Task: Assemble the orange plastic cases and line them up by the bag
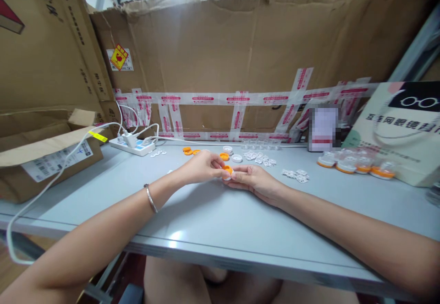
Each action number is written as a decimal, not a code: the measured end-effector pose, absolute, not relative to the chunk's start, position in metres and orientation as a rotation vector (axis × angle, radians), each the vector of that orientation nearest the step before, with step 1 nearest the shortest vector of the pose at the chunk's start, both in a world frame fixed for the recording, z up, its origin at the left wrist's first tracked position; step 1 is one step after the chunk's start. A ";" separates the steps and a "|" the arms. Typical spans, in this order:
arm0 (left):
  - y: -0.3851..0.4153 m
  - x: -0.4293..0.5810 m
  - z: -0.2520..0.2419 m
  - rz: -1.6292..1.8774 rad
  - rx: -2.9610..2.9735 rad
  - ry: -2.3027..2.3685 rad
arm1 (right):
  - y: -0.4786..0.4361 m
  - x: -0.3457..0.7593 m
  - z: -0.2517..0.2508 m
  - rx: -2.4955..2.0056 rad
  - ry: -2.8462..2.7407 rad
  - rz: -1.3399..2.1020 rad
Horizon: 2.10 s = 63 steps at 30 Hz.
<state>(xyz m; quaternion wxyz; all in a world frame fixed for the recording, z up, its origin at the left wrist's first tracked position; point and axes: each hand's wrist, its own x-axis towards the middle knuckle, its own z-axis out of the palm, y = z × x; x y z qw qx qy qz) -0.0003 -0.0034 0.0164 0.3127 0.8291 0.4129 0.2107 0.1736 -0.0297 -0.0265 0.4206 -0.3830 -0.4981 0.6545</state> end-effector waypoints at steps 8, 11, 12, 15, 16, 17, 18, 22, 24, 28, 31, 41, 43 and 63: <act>-0.001 -0.004 0.014 0.572 2.337 0.854 | -0.030 0.175 -0.025 -0.963 -1.253 1.623; -0.001 -0.004 0.016 0.573 2.379 0.801 | -0.030 0.176 -0.025 -0.968 -1.242 1.630; -0.001 -0.004 0.016 0.577 2.394 0.789 | -0.030 0.176 -0.025 -0.971 -1.236 1.633; 0.000 -0.004 0.016 0.586 2.458 0.787 | -0.029 0.176 -0.025 -0.976 -1.224 1.646; 0.000 -0.004 0.016 0.586 2.476 0.780 | -0.029 0.176 -0.025 -0.974 -1.223 1.653; 0.000 -0.004 0.016 0.584 2.496 0.768 | -0.029 0.175 -0.025 -0.974 -1.221 1.659; 0.000 -0.004 0.016 0.584 2.520 0.757 | -0.029 0.175 -0.024 -0.975 -1.218 1.662; -0.002 -0.006 0.018 0.577 2.651 0.740 | -0.033 0.173 -0.021 -1.002 -1.209 1.625; -0.003 -0.007 0.018 0.577 2.656 0.717 | -0.035 0.172 -0.020 -1.013 -1.230 1.598; -0.002 -0.007 0.014 0.571 2.591 0.720 | -0.034 0.172 -0.021 -1.024 -1.289 1.554; -0.002 -0.004 0.009 0.621 2.556 0.770 | -0.032 0.173 -0.022 -1.081 -1.306 1.535; -0.006 -0.001 0.004 0.547 2.587 0.807 | -0.036 0.175 -0.018 -1.153 -1.377 1.578; -0.008 -0.001 0.006 0.475 2.638 0.820 | -0.033 0.180 -0.016 -1.129 -1.512 1.577; -0.003 -0.003 -0.002 0.405 2.766 0.987 | 0.016 0.312 0.012 -1.975 -2.342 0.644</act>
